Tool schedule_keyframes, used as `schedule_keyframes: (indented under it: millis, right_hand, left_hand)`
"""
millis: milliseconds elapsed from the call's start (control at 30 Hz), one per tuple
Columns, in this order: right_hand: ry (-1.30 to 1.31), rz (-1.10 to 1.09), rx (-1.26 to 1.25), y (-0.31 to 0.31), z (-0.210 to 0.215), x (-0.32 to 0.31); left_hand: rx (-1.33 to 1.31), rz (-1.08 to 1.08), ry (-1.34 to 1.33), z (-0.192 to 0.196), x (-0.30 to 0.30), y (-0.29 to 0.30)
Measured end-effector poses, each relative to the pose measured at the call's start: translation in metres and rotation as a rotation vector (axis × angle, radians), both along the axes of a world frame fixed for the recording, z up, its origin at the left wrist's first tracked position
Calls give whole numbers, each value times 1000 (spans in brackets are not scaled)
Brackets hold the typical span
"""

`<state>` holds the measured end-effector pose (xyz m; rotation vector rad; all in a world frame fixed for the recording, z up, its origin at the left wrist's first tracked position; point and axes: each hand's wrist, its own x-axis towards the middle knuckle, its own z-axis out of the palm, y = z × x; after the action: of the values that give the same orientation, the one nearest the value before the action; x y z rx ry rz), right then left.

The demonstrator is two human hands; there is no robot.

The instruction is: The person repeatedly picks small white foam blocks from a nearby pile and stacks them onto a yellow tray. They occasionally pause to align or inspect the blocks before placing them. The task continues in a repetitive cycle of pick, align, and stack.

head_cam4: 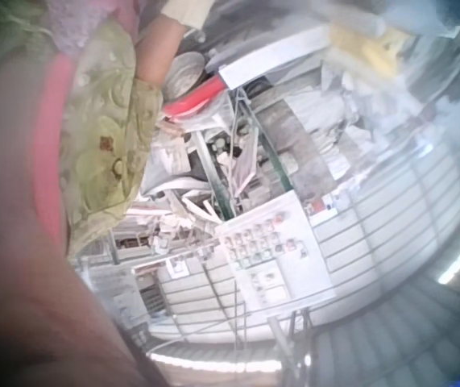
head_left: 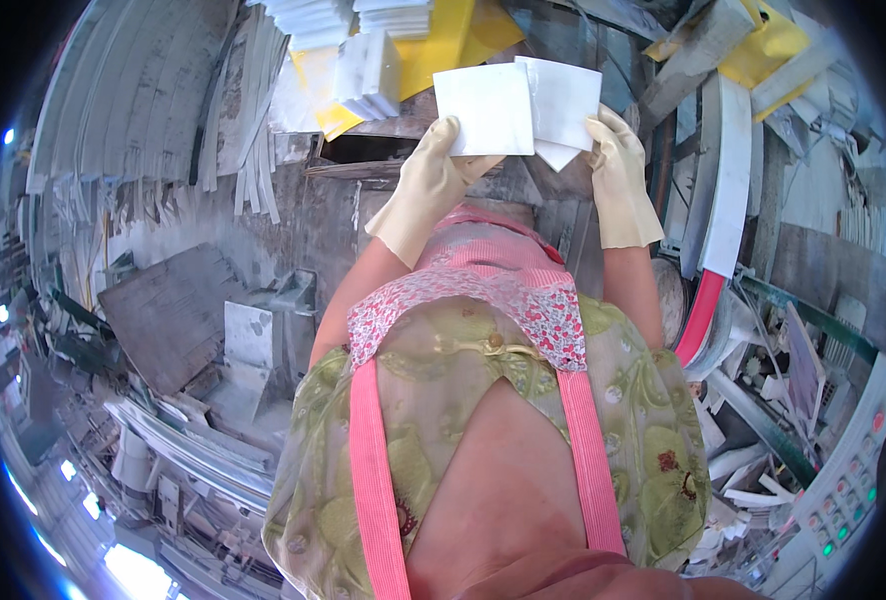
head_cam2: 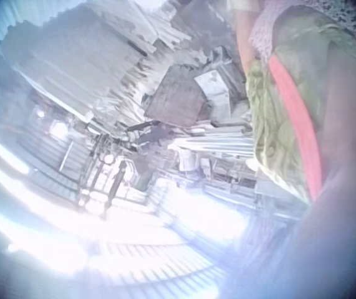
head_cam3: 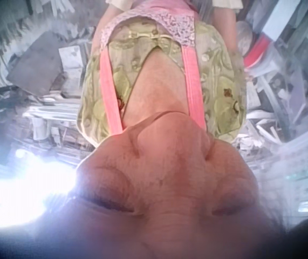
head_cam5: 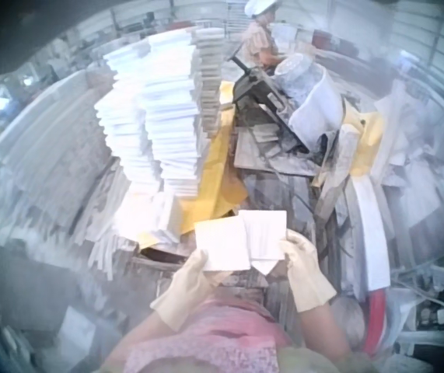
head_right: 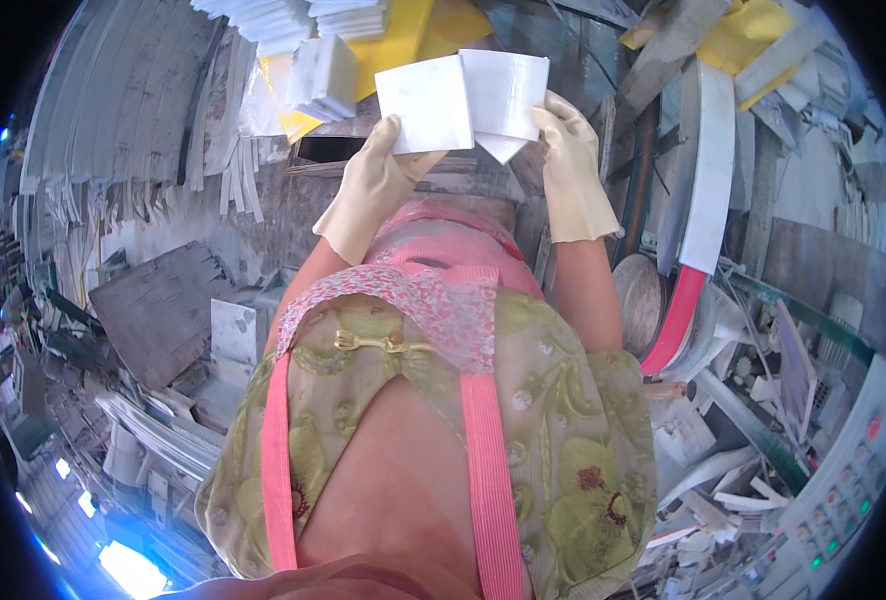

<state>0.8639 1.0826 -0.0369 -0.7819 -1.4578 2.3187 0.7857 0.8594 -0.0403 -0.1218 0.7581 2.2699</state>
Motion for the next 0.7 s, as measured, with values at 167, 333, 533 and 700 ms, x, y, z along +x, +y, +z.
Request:
schedule_keyframes:
  millis: [167, 333, 533, 700]
  right_hand:
    - [82, 19, 0, 15, -14, -7]
    - [77, 203, 112, 26, 2, -10]
    - [28, 663, 264, -22, 37, -16]
    - [25, 662, 366, -69, 44, -34]
  left_hand:
    - [23, 26, 70, -4, 5, -21]
    - [96, 18, 79, -14, 7, -58]
    - [-55, -113, 262, -11, 18, -66]
    - [-108, 103, 188, -20, 31, -89]
